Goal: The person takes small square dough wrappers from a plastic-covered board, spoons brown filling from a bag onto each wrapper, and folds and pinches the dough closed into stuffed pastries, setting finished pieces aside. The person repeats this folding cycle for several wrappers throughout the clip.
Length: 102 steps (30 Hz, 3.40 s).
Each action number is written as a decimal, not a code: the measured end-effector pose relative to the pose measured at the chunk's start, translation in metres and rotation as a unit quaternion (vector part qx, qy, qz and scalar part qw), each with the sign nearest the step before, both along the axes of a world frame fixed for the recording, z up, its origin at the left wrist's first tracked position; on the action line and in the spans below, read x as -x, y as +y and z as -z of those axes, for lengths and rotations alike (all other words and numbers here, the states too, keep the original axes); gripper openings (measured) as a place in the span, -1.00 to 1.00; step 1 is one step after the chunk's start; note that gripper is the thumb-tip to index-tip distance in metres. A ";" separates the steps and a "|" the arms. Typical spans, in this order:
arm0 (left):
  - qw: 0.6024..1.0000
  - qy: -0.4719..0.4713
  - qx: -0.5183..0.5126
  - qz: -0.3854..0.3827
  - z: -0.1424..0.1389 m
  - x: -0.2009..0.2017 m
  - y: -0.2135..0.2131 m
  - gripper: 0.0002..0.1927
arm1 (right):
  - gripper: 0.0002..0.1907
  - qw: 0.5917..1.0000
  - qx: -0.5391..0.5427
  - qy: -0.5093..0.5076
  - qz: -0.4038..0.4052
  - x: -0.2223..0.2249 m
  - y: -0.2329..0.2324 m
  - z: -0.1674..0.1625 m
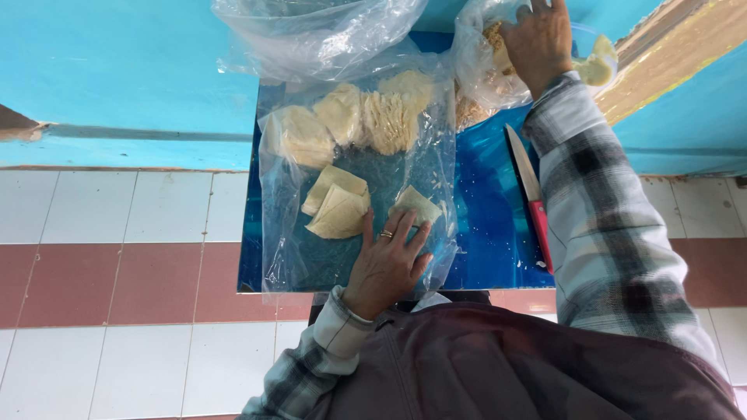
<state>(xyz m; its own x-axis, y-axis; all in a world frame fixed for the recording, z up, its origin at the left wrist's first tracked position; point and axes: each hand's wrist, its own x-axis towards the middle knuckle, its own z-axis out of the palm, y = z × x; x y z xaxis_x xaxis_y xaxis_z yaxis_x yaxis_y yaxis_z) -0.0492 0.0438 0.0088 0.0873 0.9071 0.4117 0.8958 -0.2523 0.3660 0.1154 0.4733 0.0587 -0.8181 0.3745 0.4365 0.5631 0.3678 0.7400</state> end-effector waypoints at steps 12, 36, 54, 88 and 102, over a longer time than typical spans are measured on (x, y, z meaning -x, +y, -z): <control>1.000 0.011 -0.027 0.004 0.004 0.002 -0.001 -0.55 | -0.89 0.890 0.270 0.367 -0.006 -0.042 0.022 0.009; 0.998 -0.001 -0.062 0.006 0.009 0.002 -0.002 -0.63 | -0.90 0.730 0.449 0.499 -0.127 -0.068 -0.008 0.000; 0.991 0.037 -0.059 -0.114 0.011 0.013 -0.012 -0.69 | -0.91 0.824 0.464 0.279 -0.168 0.009 -0.281 0.011; 0.977 0.059 -0.030 -0.203 -0.005 0.006 0.006 -0.72 | -0.80 0.983 0.057 0.170 -0.039 -0.028 -0.129 -0.030; 0.970 0.104 0.070 -0.207 -0.022 0.004 0.023 -0.93 | -0.76 0.851 0.431 0.289 -0.085 0.003 -0.315 0.009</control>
<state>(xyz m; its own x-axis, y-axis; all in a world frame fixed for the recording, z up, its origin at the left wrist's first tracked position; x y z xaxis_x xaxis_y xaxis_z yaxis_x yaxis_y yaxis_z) -0.0533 0.0667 0.0309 -0.2292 0.9277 0.2946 0.9679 0.1850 0.1704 0.1126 0.1586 0.0498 -0.6342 0.6566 0.4082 0.6256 0.7461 -0.2280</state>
